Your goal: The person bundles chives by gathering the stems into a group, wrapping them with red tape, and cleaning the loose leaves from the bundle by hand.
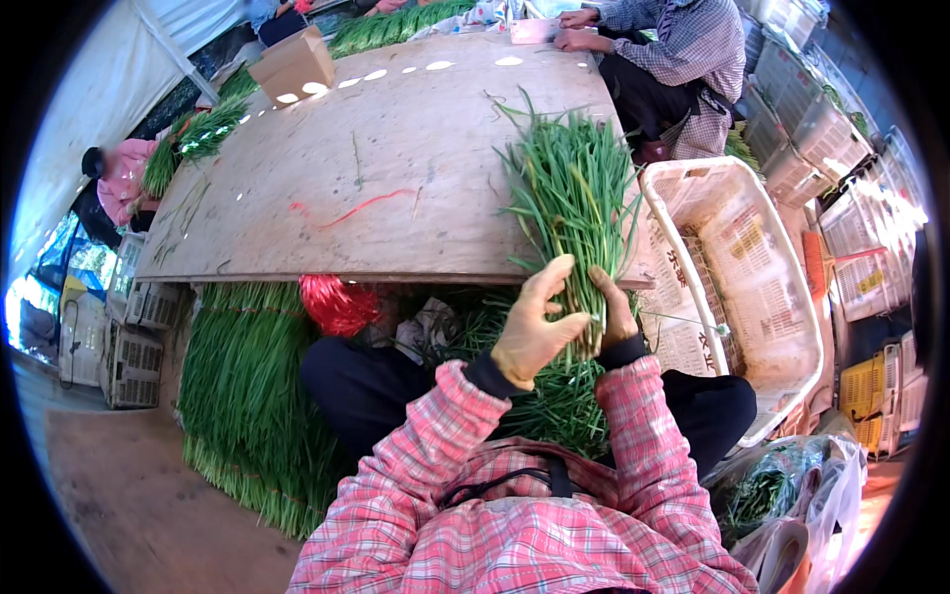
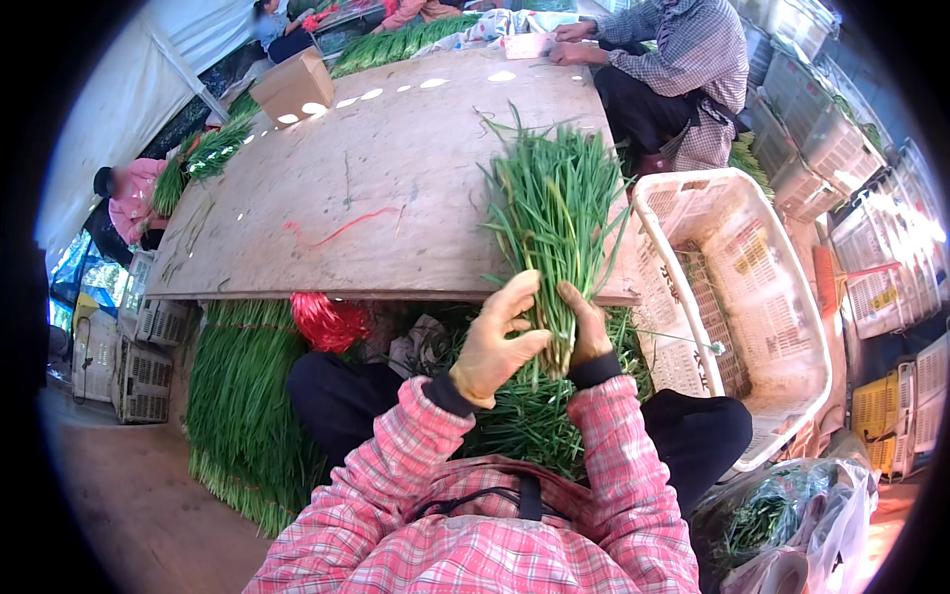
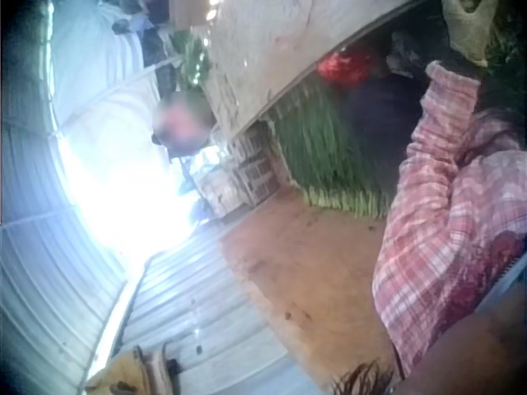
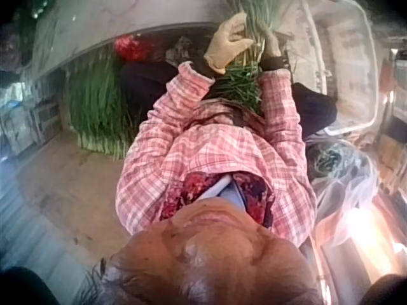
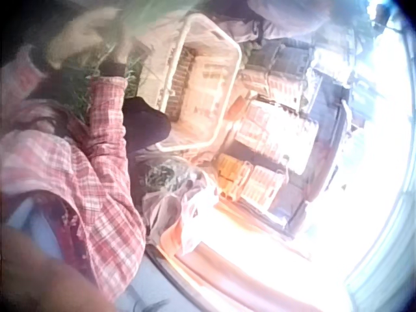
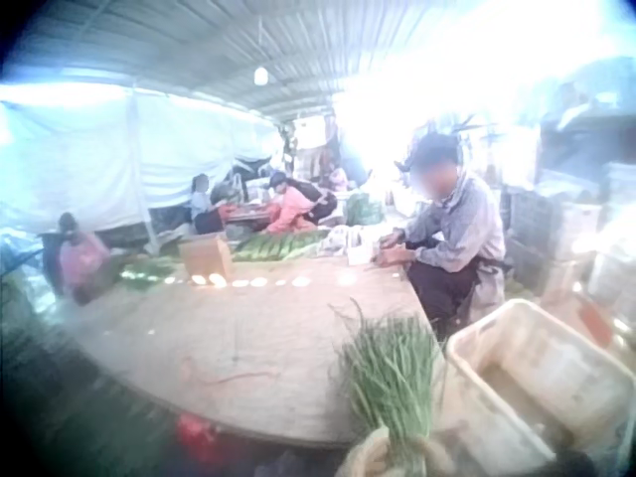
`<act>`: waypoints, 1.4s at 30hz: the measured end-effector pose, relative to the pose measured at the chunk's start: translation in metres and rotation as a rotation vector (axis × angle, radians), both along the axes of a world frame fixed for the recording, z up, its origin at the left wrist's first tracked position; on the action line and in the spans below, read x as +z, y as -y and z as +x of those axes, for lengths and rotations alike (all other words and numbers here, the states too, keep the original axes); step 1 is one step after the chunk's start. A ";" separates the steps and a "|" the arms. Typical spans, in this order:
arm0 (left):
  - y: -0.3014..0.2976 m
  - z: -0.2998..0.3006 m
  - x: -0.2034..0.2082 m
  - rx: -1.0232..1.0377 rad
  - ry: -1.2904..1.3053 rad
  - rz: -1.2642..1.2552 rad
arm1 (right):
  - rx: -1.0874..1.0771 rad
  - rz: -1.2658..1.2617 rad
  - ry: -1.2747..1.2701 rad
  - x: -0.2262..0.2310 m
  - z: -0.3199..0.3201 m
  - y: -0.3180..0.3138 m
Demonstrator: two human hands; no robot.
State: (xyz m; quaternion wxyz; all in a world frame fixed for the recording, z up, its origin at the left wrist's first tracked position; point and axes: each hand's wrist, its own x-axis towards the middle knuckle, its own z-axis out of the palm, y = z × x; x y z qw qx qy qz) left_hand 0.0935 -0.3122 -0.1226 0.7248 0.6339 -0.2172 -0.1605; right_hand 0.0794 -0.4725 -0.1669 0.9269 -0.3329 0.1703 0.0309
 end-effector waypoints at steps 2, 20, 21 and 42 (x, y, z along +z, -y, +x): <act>-0.013 -0.012 -0.014 0.295 0.008 -0.056 | 0.008 -0.060 -0.033 0.004 -0.022 -0.002; -0.011 -0.032 -0.068 -0.222 -0.535 -0.168 | 0.010 -0.335 0.016 -0.024 -0.078 -0.010; -0.009 -0.032 -0.063 -0.250 -0.541 -0.149 | -0.014 -0.359 0.039 -0.020 -0.073 -0.011; -0.017 0.100 0.119 0.009 0.391 -0.186 | 0.053 -0.454 0.793 0.163 0.059 -0.029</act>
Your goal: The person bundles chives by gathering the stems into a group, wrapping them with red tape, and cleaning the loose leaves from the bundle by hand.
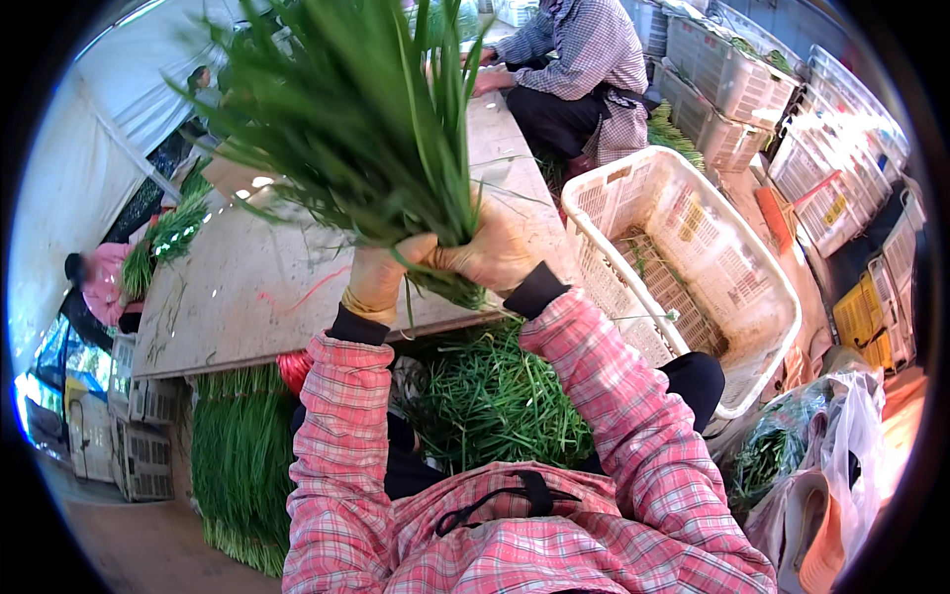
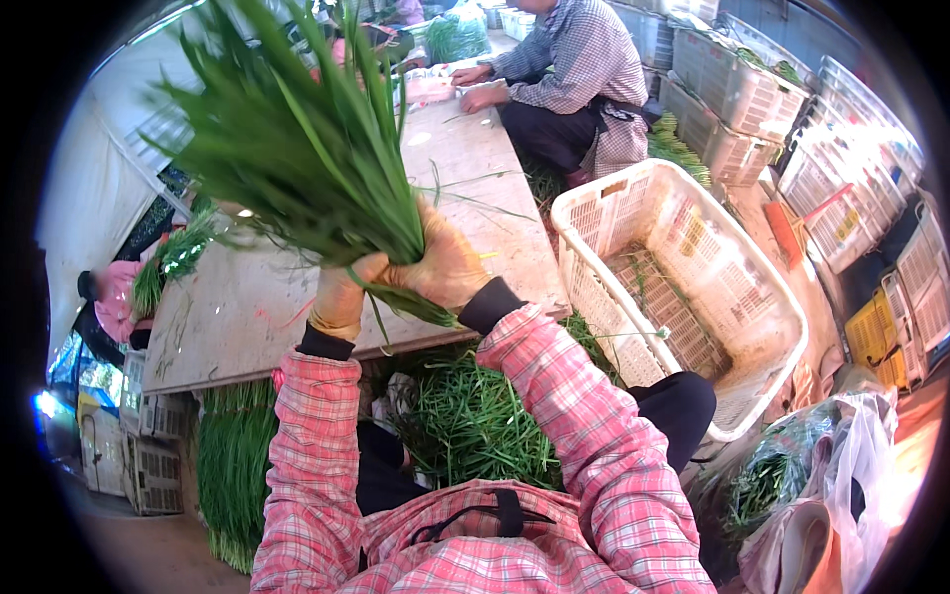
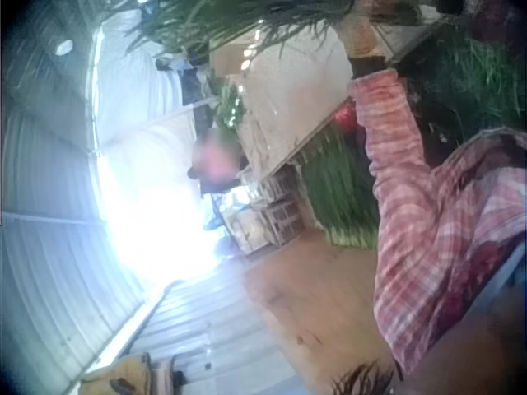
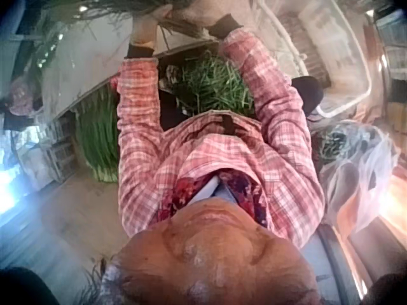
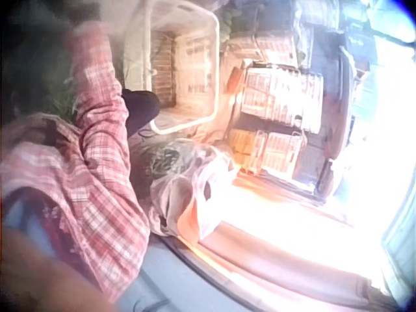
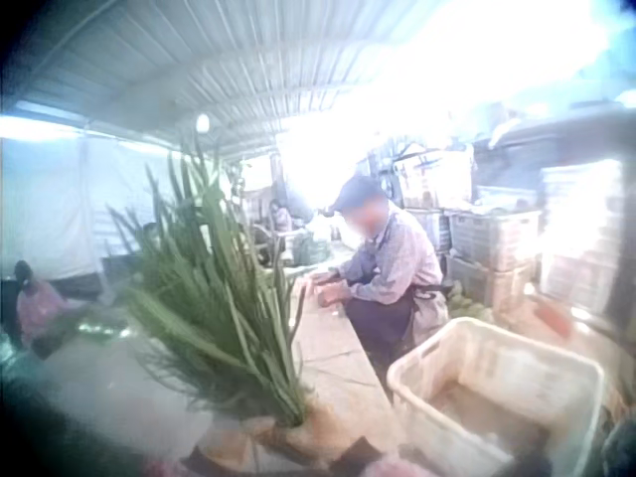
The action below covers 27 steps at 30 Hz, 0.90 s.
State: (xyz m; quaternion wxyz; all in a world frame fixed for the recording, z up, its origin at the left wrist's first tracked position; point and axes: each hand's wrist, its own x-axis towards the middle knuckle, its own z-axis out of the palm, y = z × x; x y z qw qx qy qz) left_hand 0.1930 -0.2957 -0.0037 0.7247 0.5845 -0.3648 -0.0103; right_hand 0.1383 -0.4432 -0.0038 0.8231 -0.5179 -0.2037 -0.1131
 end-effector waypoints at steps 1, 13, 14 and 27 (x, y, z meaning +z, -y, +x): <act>-0.003 0.001 -0.007 0.028 0.052 0.118 | -0.029 -0.081 0.007 -0.010 0.004 0.002; -0.019 -0.034 0.043 0.308 -0.175 -0.091 | -0.898 -1.172 0.282 0.009 0.001 -0.077; -0.027 -0.030 0.049 0.357 -0.224 -0.025 | -0.907 -1.235 0.283 0.010 -0.003 -0.083; -0.168 -0.051 -0.074 -0.008 -0.641 -0.464 | -0.740 -1.534 -0.019 -0.147 0.102 0.017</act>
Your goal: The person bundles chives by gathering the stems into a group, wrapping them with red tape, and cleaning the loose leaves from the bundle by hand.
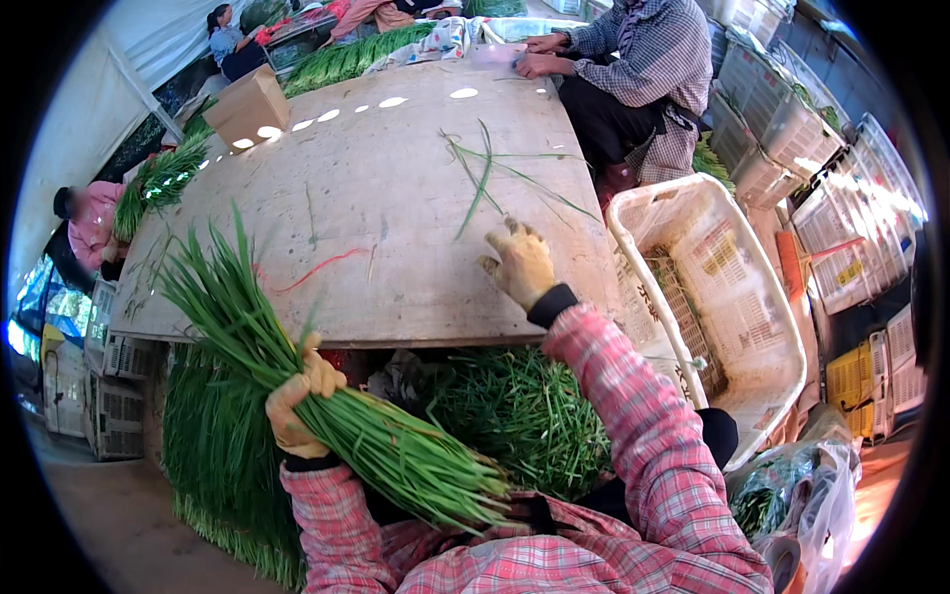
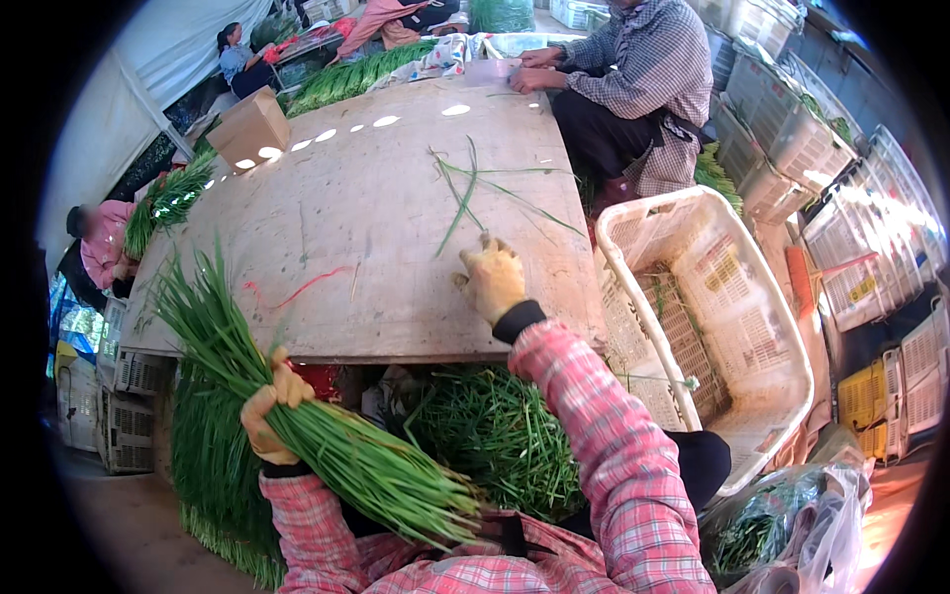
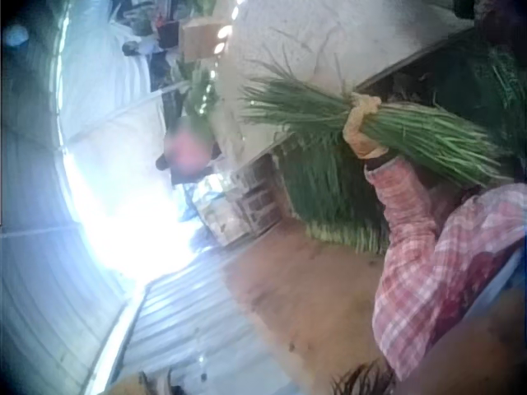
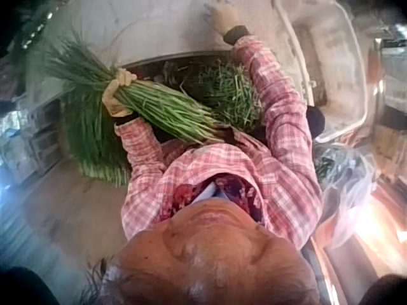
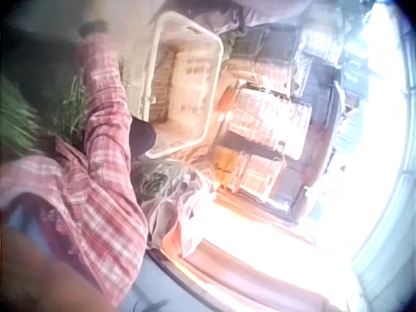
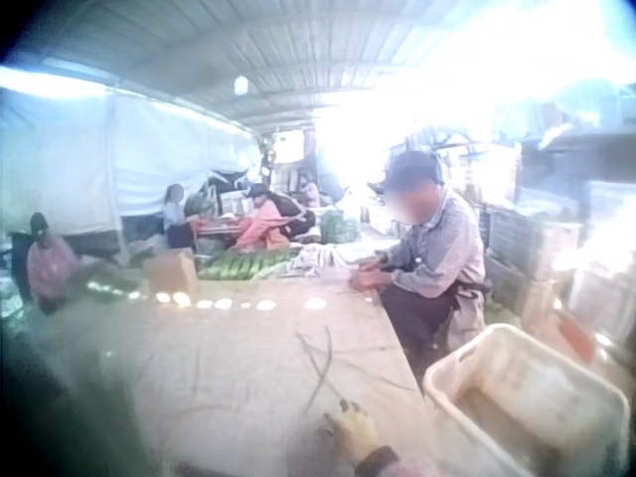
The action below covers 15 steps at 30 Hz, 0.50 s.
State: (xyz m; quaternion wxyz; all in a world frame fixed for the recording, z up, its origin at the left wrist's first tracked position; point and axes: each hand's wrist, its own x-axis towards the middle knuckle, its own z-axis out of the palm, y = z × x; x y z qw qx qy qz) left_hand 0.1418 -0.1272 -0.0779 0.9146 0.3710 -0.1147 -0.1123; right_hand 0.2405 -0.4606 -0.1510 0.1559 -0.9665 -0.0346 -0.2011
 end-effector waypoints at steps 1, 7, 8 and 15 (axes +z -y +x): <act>0.000 -0.001 -0.008 -0.033 -0.020 -0.026 | -0.040 -0.093 0.023 -0.004 0.017 0.005; -0.010 0.002 -0.033 -0.028 -0.030 -0.090 | 0.032 -0.118 -0.018 -0.054 0.058 0.028; -0.014 0.003 -0.034 -0.012 -0.027 -0.073 | 0.081 -0.088 -0.065 -0.051 0.041 0.026; -0.026 0.007 -0.064 -0.038 -0.068 -0.120 | 0.070 0.090 -0.212 -0.008 -0.092 0.075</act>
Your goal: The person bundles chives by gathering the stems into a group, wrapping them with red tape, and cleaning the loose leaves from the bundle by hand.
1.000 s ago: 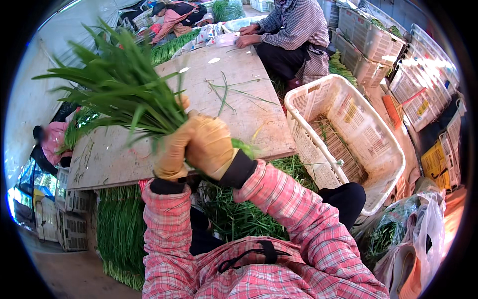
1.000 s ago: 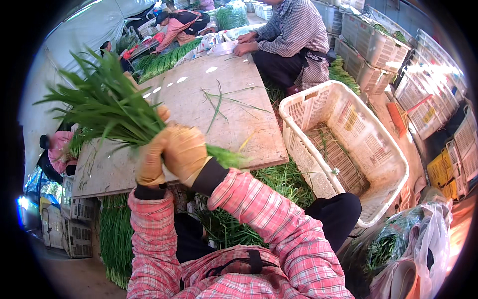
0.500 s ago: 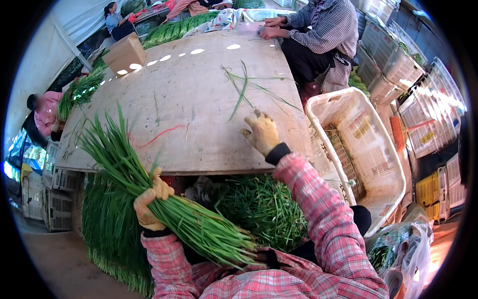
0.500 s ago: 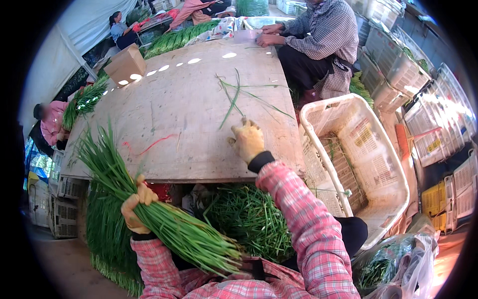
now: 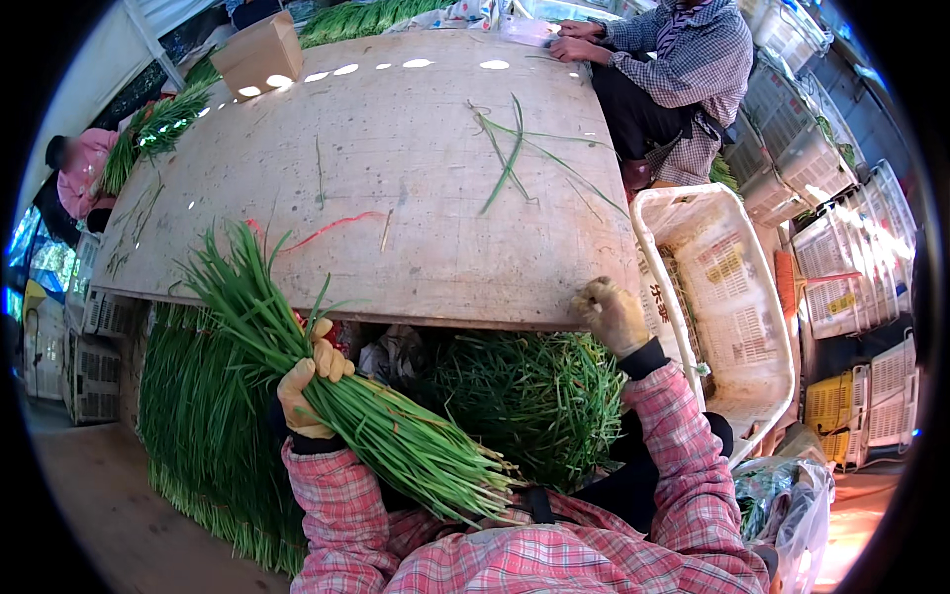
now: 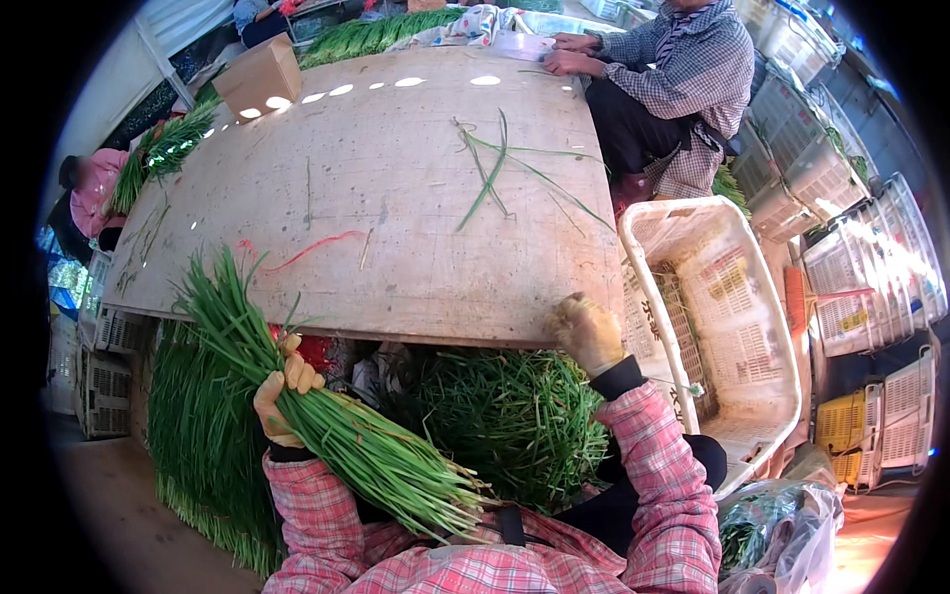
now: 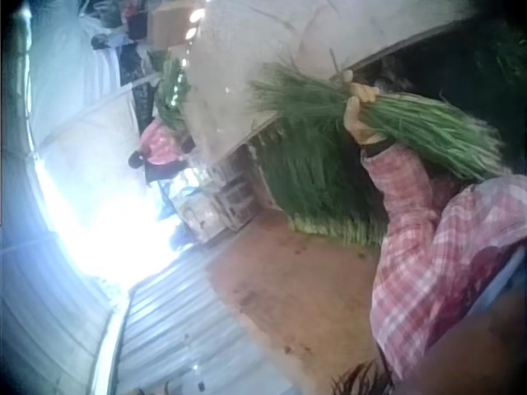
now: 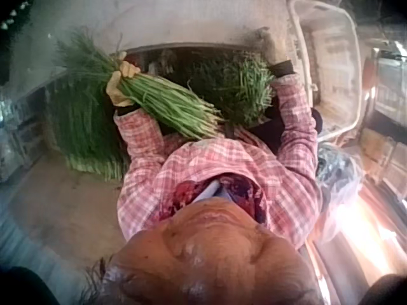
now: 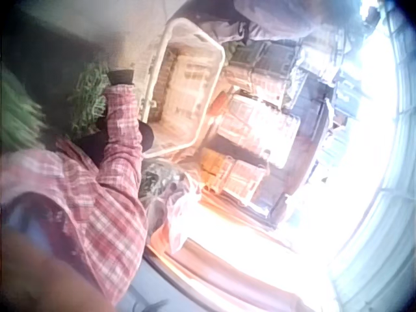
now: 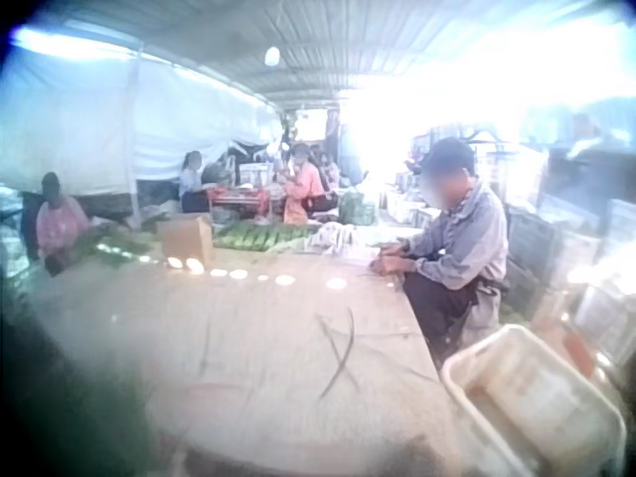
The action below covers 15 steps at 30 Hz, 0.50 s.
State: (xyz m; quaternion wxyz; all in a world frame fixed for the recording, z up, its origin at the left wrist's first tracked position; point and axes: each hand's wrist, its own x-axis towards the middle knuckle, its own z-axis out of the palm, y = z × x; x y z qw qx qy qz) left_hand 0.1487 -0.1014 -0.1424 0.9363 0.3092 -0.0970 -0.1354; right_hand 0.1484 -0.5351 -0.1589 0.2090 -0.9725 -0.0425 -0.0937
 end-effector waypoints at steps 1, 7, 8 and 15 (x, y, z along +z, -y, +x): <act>0.001 0.001 -0.002 -0.002 -0.014 -0.012 | -0.051 0.028 0.015 0.001 -0.001 0.002; 0.008 0.012 -0.012 -0.102 0.003 -0.089 | -0.167 -0.038 0.335 -0.003 0.114 -0.048; 0.009 0.013 -0.013 -0.099 -0.010 -0.084 | -0.212 -0.091 0.372 -0.009 0.131 -0.050; 0.000 0.008 -0.015 -0.005 -0.040 -0.009 | -0.033 -0.044 0.061 -0.019 0.121 -0.034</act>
